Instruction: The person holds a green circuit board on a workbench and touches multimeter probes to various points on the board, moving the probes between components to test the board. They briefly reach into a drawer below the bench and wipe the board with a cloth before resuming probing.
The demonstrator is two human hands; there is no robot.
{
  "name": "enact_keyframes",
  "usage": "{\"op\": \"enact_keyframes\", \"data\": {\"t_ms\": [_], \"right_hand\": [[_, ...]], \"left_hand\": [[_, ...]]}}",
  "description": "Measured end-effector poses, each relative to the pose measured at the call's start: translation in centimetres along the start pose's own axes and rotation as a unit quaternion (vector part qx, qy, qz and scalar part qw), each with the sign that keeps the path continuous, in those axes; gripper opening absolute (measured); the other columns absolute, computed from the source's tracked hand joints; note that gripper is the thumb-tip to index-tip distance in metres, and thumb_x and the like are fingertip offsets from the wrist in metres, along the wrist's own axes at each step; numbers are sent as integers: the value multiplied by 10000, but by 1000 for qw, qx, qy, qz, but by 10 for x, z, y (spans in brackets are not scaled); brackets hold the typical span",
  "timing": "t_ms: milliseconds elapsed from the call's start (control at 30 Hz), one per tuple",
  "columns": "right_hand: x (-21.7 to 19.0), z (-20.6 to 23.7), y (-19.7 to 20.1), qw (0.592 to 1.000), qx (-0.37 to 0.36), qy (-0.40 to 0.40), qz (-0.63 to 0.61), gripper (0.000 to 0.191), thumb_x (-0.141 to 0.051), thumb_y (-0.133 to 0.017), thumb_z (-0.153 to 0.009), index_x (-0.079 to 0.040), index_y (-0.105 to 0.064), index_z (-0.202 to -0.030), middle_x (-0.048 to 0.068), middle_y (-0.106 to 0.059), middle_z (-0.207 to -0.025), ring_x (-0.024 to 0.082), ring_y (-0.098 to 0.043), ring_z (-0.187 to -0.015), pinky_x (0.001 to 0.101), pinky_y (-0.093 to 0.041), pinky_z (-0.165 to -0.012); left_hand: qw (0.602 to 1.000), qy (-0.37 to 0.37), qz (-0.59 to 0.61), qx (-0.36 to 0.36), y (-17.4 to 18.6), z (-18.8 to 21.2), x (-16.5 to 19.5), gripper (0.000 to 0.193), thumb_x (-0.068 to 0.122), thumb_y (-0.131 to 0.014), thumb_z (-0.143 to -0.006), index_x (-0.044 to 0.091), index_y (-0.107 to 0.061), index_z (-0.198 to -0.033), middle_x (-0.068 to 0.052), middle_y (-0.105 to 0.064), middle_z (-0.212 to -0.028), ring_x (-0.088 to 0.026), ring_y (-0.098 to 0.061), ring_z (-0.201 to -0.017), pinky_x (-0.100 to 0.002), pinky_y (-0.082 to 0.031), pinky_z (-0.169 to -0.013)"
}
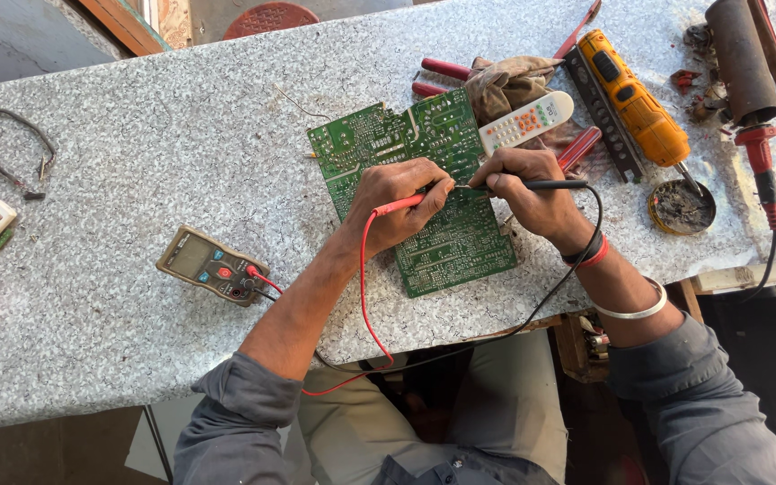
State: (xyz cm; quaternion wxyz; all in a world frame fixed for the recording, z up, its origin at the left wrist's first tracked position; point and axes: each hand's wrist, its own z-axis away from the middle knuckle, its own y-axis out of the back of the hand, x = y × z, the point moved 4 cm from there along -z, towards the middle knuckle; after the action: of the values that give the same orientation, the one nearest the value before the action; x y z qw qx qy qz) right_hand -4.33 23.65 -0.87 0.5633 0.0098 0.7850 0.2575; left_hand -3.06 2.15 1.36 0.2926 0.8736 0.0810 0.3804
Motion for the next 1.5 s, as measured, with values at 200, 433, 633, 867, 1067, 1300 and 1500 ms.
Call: {"op": "enact_keyframes", "data": {"t_ms": [200,433,633,867,1067,1300,1500], "right_hand": [[2,0,0,1000,0,2,-8,267,-124,-519,-868,21,-737,-924,70,-710,-805,116,-655,-718,282,-546,-664],[3,0,0,1000,1,-4,-10,264,-119,-521,-867,17,-741,-920,68,-707,-796,113,-643,-713,279,-540,-658],[2,0,0,1000,0,-9,-6,262,-123,-525,-872,17,-740,-927,71,-709,-798,115,-648,-723,280,-540,-669],[2,0,0,1000,-3,-2,2,262,-127,-527,-870,14,-738,-932,71,-710,-809,120,-656,-730,284,-544,-680],[1,0,0,1000,-4,1,-1,261,-128,-526,-875,16,-736,-933,72,-708,-812,122,-653,-731,284,-541,-680],[2,0,0,1000,-3,6,4,260,-131,-528,-867,15,-736,-925,70,-707,-803,119,-657,-721,282,-544,-672],[1,0,0,1000,-4,2,3,261,-130,-526,-872,16,-735,-927,72,-710,-807,120,-658,-727,282,-543,-676]], "left_hand": [[1000,-2,1,1,0,0,0,192,245,-668,-1011,92,-738,-917,-39,-737,-837,-185,-718,-686,-323,-561,-600],[1000,3,-2,-1,-1,0,0,199,249,-667,-1012,94,-737,-909,-35,-737,-830,-182,-722,-685,-322,-562,-597],[1000,-1,-5,-1,0,0,0,201,253,-669,-1013,94,-738,-911,-38,-736,-830,-187,-720,-682,-326,-558,-594],[1000,1,0,1,0,0,0,197,252,-666,-1013,97,-734,-912,-37,-735,-831,-186,-721,-684,-326,-562,-601],[1000,2,-1,2,0,0,0,194,249,-667,-1012,97,-734,-912,-37,-735,-832,-186,-722,-685,-326,-561,-600],[1000,1,2,-2,-2,1,-2,199,248,-667,-1018,93,-732,-913,-33,-733,-822,-177,-718,-670,-322,-561,-590],[1000,-3,-2,-1,-2,1,-1,188,239,-671,-1015,95,-731,-910,-32,-733,-823,-177,-719,-678,-322,-559,-591]]}}
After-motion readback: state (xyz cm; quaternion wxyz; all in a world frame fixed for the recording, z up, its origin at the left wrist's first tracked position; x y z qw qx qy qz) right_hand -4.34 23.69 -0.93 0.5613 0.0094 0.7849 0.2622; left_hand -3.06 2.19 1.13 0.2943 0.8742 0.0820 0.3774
